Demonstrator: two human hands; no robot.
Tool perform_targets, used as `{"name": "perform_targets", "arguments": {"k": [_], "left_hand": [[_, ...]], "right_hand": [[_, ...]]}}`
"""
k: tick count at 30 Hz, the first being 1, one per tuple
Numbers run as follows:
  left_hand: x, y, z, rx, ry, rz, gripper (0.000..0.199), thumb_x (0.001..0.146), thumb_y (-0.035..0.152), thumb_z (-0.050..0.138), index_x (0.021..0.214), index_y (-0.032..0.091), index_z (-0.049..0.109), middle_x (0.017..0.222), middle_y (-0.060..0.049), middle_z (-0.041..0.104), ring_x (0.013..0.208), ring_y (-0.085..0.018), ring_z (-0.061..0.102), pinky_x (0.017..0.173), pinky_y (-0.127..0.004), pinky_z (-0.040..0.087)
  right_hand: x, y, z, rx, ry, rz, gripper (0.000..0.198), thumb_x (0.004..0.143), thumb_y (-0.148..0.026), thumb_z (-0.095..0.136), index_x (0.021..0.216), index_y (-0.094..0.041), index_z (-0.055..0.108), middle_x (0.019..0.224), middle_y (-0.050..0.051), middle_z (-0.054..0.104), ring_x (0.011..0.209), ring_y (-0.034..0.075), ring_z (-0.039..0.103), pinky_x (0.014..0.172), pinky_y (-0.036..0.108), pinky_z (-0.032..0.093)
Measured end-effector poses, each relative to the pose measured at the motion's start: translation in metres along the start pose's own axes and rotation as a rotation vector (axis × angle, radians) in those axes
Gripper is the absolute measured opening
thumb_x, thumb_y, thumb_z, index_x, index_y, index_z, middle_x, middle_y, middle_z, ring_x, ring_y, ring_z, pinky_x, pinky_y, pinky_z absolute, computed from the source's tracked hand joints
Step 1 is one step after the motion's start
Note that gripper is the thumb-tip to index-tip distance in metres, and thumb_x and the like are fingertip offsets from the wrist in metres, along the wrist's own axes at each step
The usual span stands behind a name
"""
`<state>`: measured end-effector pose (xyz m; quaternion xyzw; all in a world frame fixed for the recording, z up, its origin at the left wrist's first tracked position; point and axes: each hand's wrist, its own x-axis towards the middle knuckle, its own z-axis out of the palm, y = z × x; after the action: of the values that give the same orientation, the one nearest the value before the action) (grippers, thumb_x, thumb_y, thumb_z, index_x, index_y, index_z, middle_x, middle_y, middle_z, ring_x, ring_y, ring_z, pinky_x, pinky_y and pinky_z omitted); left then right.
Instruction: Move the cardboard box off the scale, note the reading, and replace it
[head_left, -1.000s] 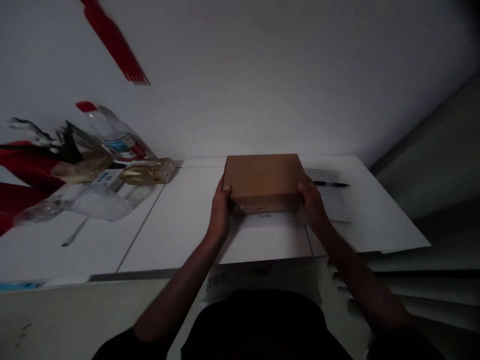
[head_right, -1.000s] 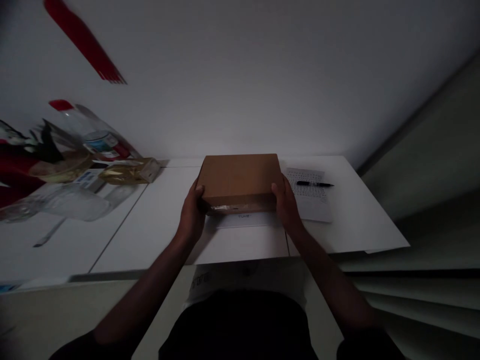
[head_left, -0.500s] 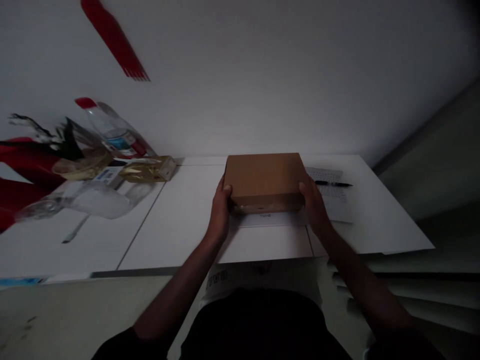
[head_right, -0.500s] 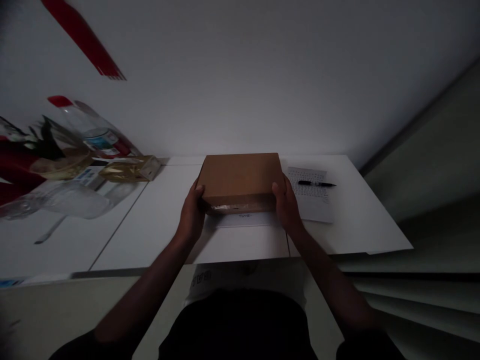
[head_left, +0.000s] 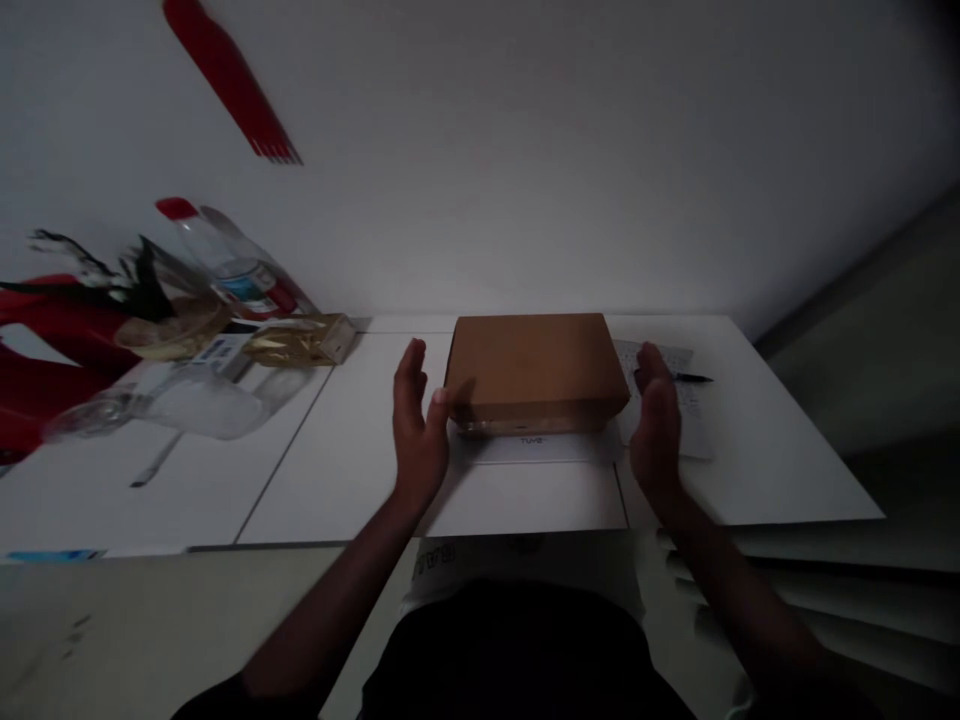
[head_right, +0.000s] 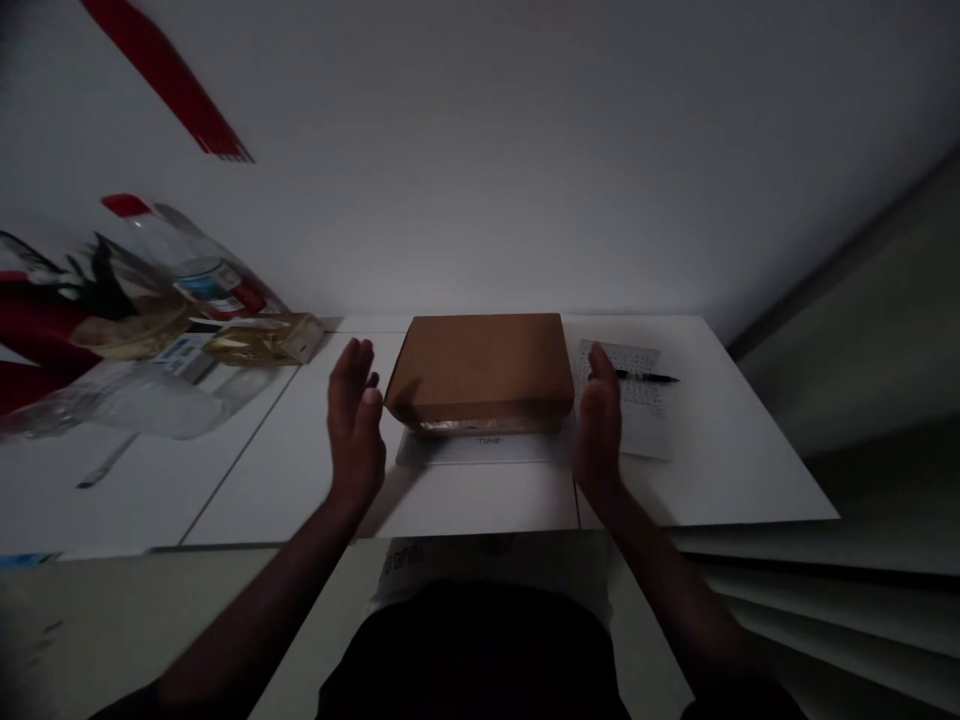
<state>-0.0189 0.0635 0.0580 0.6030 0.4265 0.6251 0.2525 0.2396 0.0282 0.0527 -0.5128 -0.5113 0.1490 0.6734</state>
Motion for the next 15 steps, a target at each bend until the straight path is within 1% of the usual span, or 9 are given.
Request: {"name": "perform_targets", "arguments": {"k": [3, 5, 7, 8, 9, 11, 12, 14, 15], "left_hand": [[0.004, 0.023, -0.005, 0.029, 0.008, 0.329, 0.058, 0.096, 0.050, 0.061, 0.148, 0.030, 0.048, 0.152, -0.009, 0.046, 0.143, -0.030, 0.041, 0.118, -0.050, 0.037], [0.004, 0.044, -0.004, 0.000, -0.045, 0.518, 0.051, 0.096, 0.048, 0.060, 0.141, 0.025, 0.056, 0.137, -0.010, 0.058, 0.131, -0.029, 0.053, 0.110, -0.048, 0.045], [-0.002, 0.066, 0.000, -0.025, -0.247, 0.666, 0.039, 0.100, 0.040, 0.053, 0.131, 0.017, 0.061, 0.116, -0.010, 0.068, 0.121, -0.024, 0.060, 0.104, -0.040, 0.050], [-0.008, 0.075, 0.002, -0.072, -0.432, 0.692, 0.036, 0.101, 0.038, 0.049, 0.124, 0.013, 0.063, 0.110, -0.011, 0.069, 0.118, -0.022, 0.062, 0.101, -0.035, 0.052], [-0.015, 0.082, 0.005, -0.190, -0.627, 0.676, 0.036, 0.103, 0.038, 0.045, 0.121, 0.011, 0.062, 0.104, -0.011, 0.070, 0.111, -0.020, 0.066, 0.098, -0.033, 0.054], [-0.032, 0.088, 0.013, -0.425, -0.909, 0.624, 0.033, 0.104, 0.031, 0.040, 0.125, 0.015, 0.059, 0.101, -0.007, 0.072, 0.100, -0.017, 0.069, 0.095, -0.028, 0.056], [-0.040, 0.087, 0.016, -0.470, -1.098, 0.589, 0.034, 0.105, 0.029, 0.038, 0.129, 0.015, 0.057, 0.106, -0.008, 0.073, 0.104, -0.018, 0.069, 0.096, -0.028, 0.055], [-0.055, 0.082, 0.023, -0.484, -1.281, 0.519, 0.033, 0.105, 0.032, 0.042, 0.126, 0.018, 0.062, 0.100, -0.006, 0.073, 0.095, -0.016, 0.071, 0.090, -0.023, 0.057], [-0.060, 0.079, 0.025, -0.482, -1.433, 0.374, 0.034, 0.104, 0.037, 0.045, 0.125, 0.018, 0.064, 0.103, -0.007, 0.073, 0.096, -0.017, 0.071, 0.088, -0.023, 0.058]], "right_hand": [[0.001, -0.019, -0.007, 0.001, 0.052, -0.221, 0.043, 0.110, -0.040, 0.032, 0.145, -0.031, 0.055, 0.147, 0.006, 0.054, 0.138, 0.021, 0.050, 0.114, 0.046, 0.042], [-0.001, -0.033, -0.009, 0.000, -0.020, -0.295, 0.041, 0.111, -0.035, 0.033, 0.141, -0.031, 0.059, 0.140, 0.005, 0.060, 0.132, 0.020, 0.055, 0.110, 0.041, 0.045], [-0.005, -0.045, -0.010, 0.021, -0.219, -0.298, 0.038, 0.110, -0.033, 0.036, 0.136, -0.029, 0.064, 0.130, 0.004, 0.067, 0.126, 0.017, 0.060, 0.106, 0.035, 0.048], [-0.007, -0.051, -0.010, 0.049, -0.357, -0.279, 0.037, 0.110, -0.033, 0.038, 0.133, -0.028, 0.066, 0.125, 0.004, 0.070, 0.121, 0.016, 0.063, 0.104, 0.031, 0.050], [-0.010, -0.056, -0.009, 0.099, -0.500, -0.243, 0.036, 0.110, -0.035, 0.038, 0.130, -0.027, 0.067, 0.121, 0.003, 0.072, 0.117, 0.014, 0.066, 0.101, 0.027, 0.051], [-0.016, -0.063, -0.004, 0.236, -0.738, -0.181, 0.035, 0.110, -0.037, 0.039, 0.125, -0.026, 0.069, 0.114, 0.001, 0.074, 0.109, 0.011, 0.069, 0.097, 0.023, 0.052], [-0.019, -0.065, -0.001, 0.291, -0.851, -0.160, 0.035, 0.110, -0.037, 0.040, 0.127, -0.025, 0.069, 0.115, 0.002, 0.074, 0.108, 0.010, 0.069, 0.097, 0.021, 0.052], [-0.026, -0.067, 0.007, 0.376, -1.076, -0.094, 0.036, 0.108, -0.034, 0.043, 0.133, -0.022, 0.066, 0.122, 0.005, 0.072, 0.114, 0.012, 0.067, 0.099, 0.024, 0.052], [-0.029, -0.066, 0.012, 0.414, -1.186, -0.032, 0.038, 0.107, -0.032, 0.044, 0.137, -0.019, 0.063, 0.127, 0.007, 0.069, 0.119, 0.014, 0.065, 0.102, 0.026, 0.050]]}}
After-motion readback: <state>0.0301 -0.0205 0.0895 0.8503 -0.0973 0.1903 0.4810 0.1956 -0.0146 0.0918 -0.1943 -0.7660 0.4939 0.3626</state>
